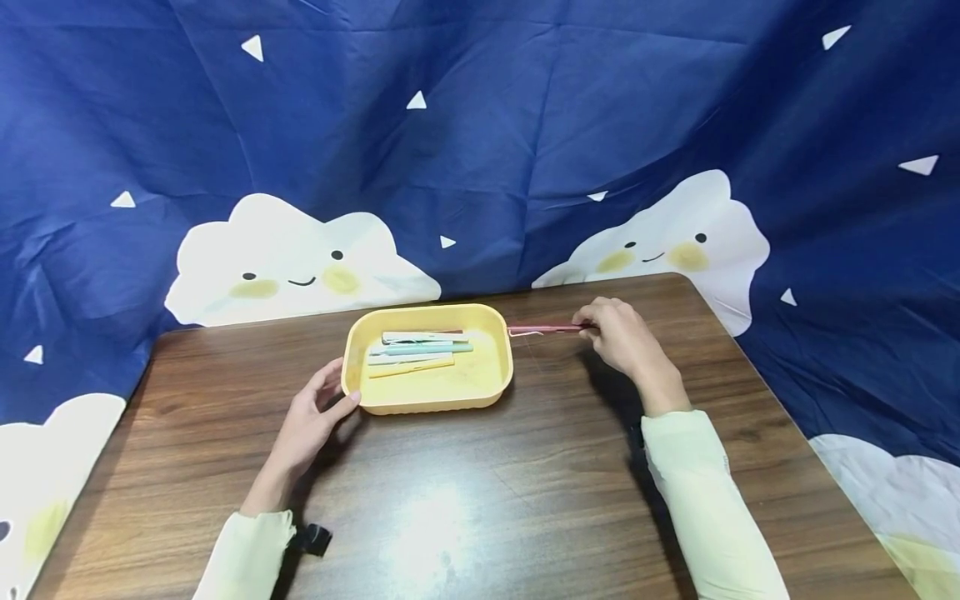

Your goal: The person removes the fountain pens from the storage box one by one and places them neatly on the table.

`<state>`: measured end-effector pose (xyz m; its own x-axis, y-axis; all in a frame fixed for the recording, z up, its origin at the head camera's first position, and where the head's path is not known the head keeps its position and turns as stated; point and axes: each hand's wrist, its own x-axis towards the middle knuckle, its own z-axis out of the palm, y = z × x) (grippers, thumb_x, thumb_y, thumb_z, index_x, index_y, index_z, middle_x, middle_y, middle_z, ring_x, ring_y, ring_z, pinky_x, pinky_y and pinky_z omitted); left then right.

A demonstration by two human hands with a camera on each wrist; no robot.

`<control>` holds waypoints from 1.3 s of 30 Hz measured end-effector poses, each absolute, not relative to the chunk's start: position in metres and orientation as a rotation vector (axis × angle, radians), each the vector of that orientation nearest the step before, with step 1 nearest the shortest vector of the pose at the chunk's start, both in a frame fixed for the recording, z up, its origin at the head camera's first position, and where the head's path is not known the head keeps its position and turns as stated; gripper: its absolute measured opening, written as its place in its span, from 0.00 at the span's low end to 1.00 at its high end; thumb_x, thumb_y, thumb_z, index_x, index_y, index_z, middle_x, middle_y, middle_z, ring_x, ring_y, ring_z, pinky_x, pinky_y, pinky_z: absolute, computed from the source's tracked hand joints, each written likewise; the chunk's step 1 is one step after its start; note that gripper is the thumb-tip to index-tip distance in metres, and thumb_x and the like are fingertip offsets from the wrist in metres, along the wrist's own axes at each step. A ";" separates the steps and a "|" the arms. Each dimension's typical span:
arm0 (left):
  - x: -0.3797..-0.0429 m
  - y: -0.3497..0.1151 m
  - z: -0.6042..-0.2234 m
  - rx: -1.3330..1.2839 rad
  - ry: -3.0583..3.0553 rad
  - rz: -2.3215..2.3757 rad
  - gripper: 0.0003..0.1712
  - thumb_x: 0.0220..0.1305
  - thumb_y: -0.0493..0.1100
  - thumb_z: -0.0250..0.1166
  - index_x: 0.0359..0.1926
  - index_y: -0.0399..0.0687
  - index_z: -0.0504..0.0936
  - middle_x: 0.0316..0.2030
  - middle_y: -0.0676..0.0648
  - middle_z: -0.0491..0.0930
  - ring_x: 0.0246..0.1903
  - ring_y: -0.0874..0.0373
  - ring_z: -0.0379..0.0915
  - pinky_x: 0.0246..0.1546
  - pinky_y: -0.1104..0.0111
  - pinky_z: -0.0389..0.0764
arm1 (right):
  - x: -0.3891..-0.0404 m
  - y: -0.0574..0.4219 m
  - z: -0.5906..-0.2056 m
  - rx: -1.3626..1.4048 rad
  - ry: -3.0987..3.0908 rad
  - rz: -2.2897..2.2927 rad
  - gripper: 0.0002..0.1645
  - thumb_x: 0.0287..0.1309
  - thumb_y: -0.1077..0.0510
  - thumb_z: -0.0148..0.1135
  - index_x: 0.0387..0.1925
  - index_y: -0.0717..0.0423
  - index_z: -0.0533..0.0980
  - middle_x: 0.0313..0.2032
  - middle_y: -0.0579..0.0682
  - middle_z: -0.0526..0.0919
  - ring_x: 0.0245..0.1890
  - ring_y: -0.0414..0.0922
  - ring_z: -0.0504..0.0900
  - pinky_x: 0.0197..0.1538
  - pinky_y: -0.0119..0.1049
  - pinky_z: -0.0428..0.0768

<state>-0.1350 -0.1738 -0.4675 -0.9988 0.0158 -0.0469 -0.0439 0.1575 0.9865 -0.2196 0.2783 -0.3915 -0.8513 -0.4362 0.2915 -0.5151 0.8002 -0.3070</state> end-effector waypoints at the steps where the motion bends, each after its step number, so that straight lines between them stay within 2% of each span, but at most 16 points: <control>1: -0.135 -0.174 -0.468 -0.027 2.348 2.014 0.38 0.67 0.39 0.69 0.74 0.42 0.64 0.66 0.35 0.69 0.67 0.40 0.63 0.67 0.48 0.63 | -0.220 0.280 -0.392 0.742 -2.782 0.560 0.08 0.53 0.73 0.70 0.36 0.62 0.84 0.32 0.54 0.84 0.34 0.54 0.81 0.41 0.53 0.77; 19: -0.134 -0.175 -0.469 -0.020 2.326 2.031 0.37 0.67 0.37 0.69 0.73 0.41 0.64 0.66 0.35 0.70 0.67 0.41 0.65 0.66 0.50 0.66 | -0.225 0.303 -0.402 0.712 -2.807 0.531 0.09 0.52 0.73 0.70 0.36 0.62 0.84 0.32 0.54 0.84 0.33 0.53 0.81 0.40 0.53 0.77; 39: -0.135 -0.174 -0.469 -0.020 2.326 2.034 0.37 0.67 0.36 0.68 0.73 0.41 0.64 0.65 0.35 0.70 0.66 0.41 0.66 0.65 0.51 0.66 | -0.245 0.319 -0.431 0.680 -2.818 0.586 0.07 0.53 0.72 0.71 0.35 0.61 0.84 0.31 0.54 0.84 0.32 0.51 0.80 0.40 0.51 0.76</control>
<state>-0.1346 -0.1743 -0.4694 -0.9986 0.0246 -0.0475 -0.0438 0.1337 0.9901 -0.2454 0.3195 -0.4311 -0.8782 -0.3982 0.2650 -0.4709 0.8171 -0.3325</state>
